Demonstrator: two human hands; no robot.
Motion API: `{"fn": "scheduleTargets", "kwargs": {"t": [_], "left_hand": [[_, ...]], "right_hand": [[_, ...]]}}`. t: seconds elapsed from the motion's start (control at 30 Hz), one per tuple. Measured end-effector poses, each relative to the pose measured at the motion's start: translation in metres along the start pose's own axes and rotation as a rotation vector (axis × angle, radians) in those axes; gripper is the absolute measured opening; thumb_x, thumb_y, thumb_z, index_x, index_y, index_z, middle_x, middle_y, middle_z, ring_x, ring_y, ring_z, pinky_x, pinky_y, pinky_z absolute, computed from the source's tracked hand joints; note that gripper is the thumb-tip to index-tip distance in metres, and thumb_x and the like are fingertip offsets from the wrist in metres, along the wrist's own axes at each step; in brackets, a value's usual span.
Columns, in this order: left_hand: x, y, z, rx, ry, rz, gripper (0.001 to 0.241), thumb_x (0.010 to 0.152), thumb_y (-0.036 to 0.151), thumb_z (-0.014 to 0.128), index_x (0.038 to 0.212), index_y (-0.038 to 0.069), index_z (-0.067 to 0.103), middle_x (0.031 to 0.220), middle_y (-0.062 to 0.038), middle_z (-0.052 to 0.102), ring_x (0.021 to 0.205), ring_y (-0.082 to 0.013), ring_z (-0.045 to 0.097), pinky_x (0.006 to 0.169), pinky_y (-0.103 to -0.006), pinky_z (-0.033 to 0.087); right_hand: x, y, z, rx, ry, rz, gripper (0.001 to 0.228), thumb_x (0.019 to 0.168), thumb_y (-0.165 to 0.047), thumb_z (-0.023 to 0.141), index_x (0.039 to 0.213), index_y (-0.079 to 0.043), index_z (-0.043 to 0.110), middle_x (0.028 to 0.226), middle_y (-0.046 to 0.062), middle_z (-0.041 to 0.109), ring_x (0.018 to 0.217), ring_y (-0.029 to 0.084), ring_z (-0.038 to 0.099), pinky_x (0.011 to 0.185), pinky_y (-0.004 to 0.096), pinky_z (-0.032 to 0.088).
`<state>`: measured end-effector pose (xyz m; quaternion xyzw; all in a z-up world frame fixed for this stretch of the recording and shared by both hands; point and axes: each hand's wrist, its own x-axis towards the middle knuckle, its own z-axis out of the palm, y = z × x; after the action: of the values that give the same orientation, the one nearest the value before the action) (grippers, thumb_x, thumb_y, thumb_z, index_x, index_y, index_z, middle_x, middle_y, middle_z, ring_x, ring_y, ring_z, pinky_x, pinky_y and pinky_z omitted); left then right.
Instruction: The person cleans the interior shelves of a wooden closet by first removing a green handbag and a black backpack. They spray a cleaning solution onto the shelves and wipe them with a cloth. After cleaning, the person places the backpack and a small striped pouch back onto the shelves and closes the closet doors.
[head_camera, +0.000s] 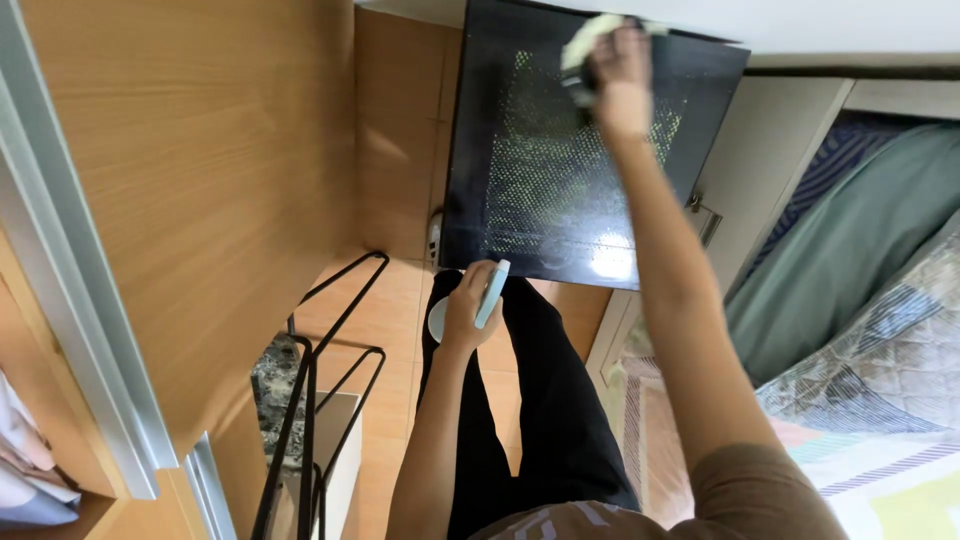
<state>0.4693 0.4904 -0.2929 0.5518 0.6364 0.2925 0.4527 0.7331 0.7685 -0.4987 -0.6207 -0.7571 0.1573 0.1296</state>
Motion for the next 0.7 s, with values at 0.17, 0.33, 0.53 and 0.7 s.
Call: {"fn": "scheduleTargets", "kwargs": {"t": [0.17,0.33,0.53,0.7], "left_hand": [[0.005,0.007,0.016,0.026,-0.060,0.069,0.043,0.083,0.001,0.059,0.126,0.002,0.059,0.125,-0.019,0.063,0.109,-0.0446,0.064,0.090,-0.0460,0.055],[0.000,0.015,0.037,0.048,-0.131,0.073,0.042,0.083,0.002,0.059,0.125,0.003,0.059,0.124,-0.017,0.064,0.108,-0.0433,0.065,0.089,-0.0453,0.056],[-0.001,0.023,0.062,0.074,-0.236,0.053,0.040,0.084,0.003,0.062,0.124,0.002,0.059,0.126,-0.016,0.064,0.091,-0.0395,0.069,0.073,-0.0432,0.057],[-0.005,0.026,0.064,0.097,-0.249,0.052,0.038,0.083,0.003,0.063,0.121,0.003,0.061,0.124,-0.013,0.066,0.083,-0.0348,0.071,0.067,-0.0393,0.058]], "right_hand": [[-0.055,0.097,-0.044,-0.018,0.117,0.142,0.086,0.087,0.015,0.055,0.165,-0.020,0.049,0.171,0.020,0.026,0.153,0.052,0.024,0.129,0.053,0.030],[-0.182,0.090,-0.043,-0.019,0.199,0.135,0.078,0.091,0.016,0.054,0.161,-0.018,0.050,0.171,0.021,0.025,0.152,0.053,0.030,0.126,0.051,0.040],[-0.350,-0.027,-0.030,0.139,0.009,0.267,0.075,0.093,0.013,0.050,0.160,-0.016,0.032,0.171,0.021,0.026,0.155,0.044,0.029,0.125,0.048,0.037],[-0.259,-0.006,-0.026,0.182,0.166,0.229,0.067,0.093,0.015,0.046,0.156,-0.009,0.044,0.171,0.026,0.021,0.157,0.054,0.018,0.128,0.059,0.025]]}}
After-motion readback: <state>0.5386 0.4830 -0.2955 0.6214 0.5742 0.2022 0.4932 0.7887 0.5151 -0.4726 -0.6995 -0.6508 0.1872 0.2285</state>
